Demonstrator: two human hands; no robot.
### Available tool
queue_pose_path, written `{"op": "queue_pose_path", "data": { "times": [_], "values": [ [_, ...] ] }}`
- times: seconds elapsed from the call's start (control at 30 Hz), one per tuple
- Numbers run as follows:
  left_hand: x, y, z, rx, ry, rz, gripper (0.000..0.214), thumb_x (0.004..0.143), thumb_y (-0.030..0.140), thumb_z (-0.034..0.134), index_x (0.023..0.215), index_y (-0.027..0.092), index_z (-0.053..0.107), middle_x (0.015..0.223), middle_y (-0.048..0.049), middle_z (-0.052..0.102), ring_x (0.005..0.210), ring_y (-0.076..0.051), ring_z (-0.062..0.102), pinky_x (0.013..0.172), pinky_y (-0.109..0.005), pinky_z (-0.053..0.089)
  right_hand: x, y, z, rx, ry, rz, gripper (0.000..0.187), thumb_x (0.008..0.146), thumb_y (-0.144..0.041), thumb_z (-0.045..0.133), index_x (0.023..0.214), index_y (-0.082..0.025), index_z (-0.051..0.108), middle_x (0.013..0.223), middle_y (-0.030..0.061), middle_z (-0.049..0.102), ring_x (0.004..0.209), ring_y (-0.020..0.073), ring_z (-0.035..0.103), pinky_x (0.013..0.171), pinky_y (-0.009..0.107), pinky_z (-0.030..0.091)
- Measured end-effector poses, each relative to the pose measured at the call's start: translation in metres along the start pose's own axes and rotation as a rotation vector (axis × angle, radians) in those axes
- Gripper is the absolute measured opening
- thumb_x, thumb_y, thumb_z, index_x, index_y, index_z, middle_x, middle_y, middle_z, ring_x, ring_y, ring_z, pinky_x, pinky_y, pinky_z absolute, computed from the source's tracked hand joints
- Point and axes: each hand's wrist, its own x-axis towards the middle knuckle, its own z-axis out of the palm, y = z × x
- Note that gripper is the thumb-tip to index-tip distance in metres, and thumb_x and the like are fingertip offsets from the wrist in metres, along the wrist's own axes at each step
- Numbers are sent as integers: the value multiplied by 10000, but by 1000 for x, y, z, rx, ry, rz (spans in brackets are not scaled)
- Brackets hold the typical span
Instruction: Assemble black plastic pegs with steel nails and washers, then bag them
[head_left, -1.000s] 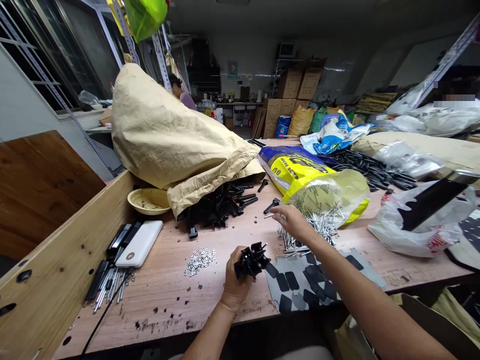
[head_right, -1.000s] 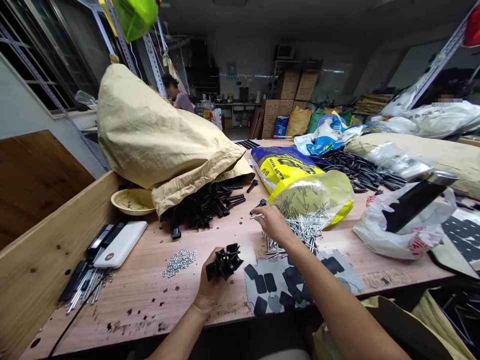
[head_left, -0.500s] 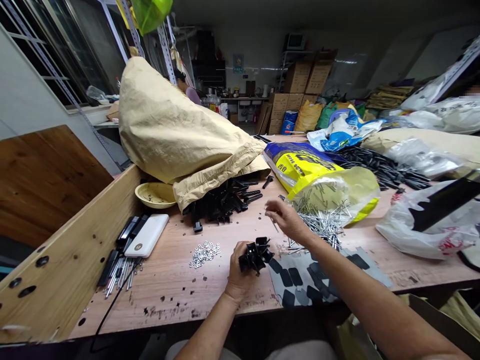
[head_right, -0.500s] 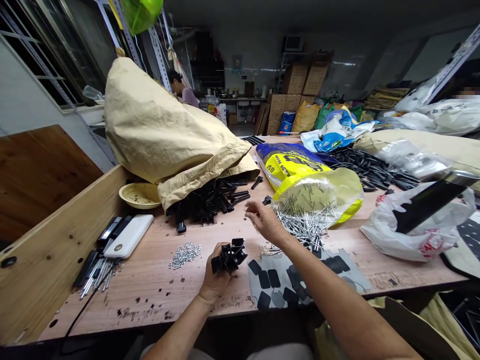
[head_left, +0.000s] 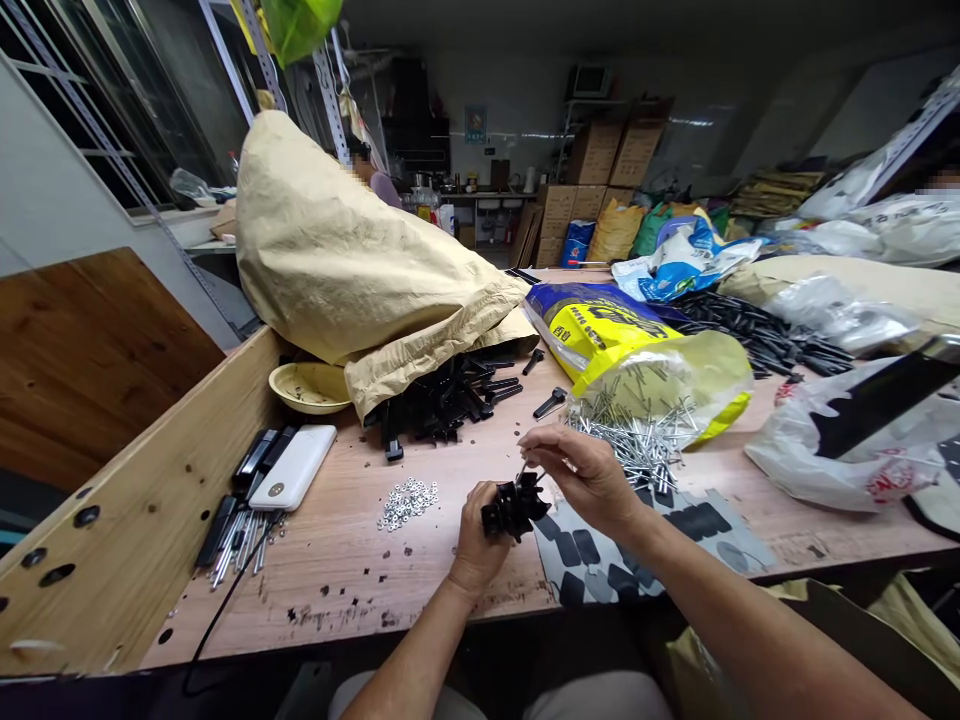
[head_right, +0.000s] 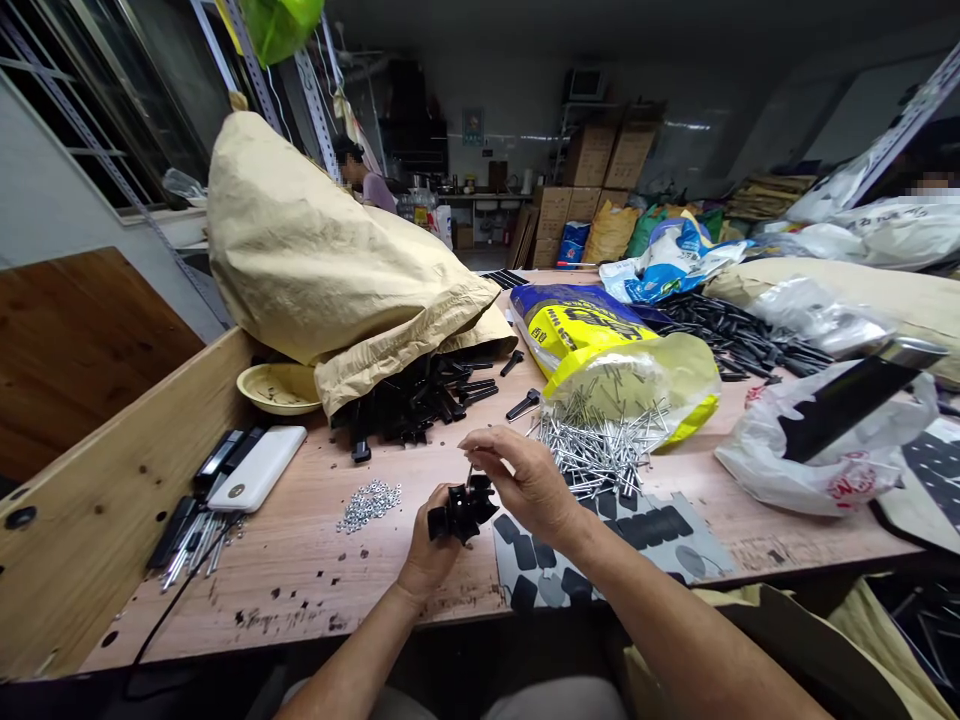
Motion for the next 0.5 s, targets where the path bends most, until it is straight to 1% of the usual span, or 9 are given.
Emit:
{"op": "queue_pose_path", "data": {
  "times": [0.07, 0.1, 0.17, 0.27, 0.37, 0.5],
  "values": [
    [0, -1, 0, -2, -8, 0, 181, 707, 85, 535, 841, 192, 591, 807, -40, 611, 778, -208, 577, 716, -324, 461, 0, -3, -1, 10, 26, -6, 140, 945, -172, 516, 1048, -226, 594, 906, 33, 666, 745, 124, 647, 683, 242, 529],
    [0, -2, 1, -4, -7, 1, 179, 704, 87, 535, 840, 192, 589, 808, -40, 611, 779, -208, 578, 718, -325, 462, 0, -4, 0, 1, 5, -24, 142, 947, -166, 508, 1042, -225, 595, 905, 33, 669, 766, 127, 649, 699, 245, 529],
    [-1, -3, 1, -4, 0, 6, 184, 698, 88, 536, 842, 192, 583, 821, -43, 618, 793, -211, 582, 730, -332, 466, 0, -5, 2, -34, -72, -60, 164, 956, -154, 475, 1040, -222, 598, 919, 39, 683, 832, 137, 653, 748, 255, 527],
    [-1, -5, 1, -1, 4, 1, 225, 689, 81, 540, 877, 194, 592, 859, -48, 636, 828, -218, 593, 754, -341, 471, 0, -1, 5, -75, -169, -34, 188, 972, -169, 439, 1046, -226, 602, 940, 44, 701, 867, 145, 660, 782, 271, 527],
    [-1, -7, 1, -10, -2, -12, 244, 695, 91, 553, 909, 196, 607, 865, -46, 644, 833, -219, 600, 760, -346, 477, 1, 2, 2, -147, -203, -40, 183, 975, -201, 448, 1034, -234, 618, 946, 50, 712, 889, 169, 658, 812, 314, 518],
    [1, -7, 1, -19, 11, -15, 232, 708, 107, 564, 917, 195, 612, 856, -42, 646, 797, -214, 605, 743, -347, 488, -1, -1, 1, -209, -225, -92, 207, 980, -195, 430, 1033, -231, 627, 889, 48, 716, 856, 179, 640, 918, 395, 470]
  ]
}}
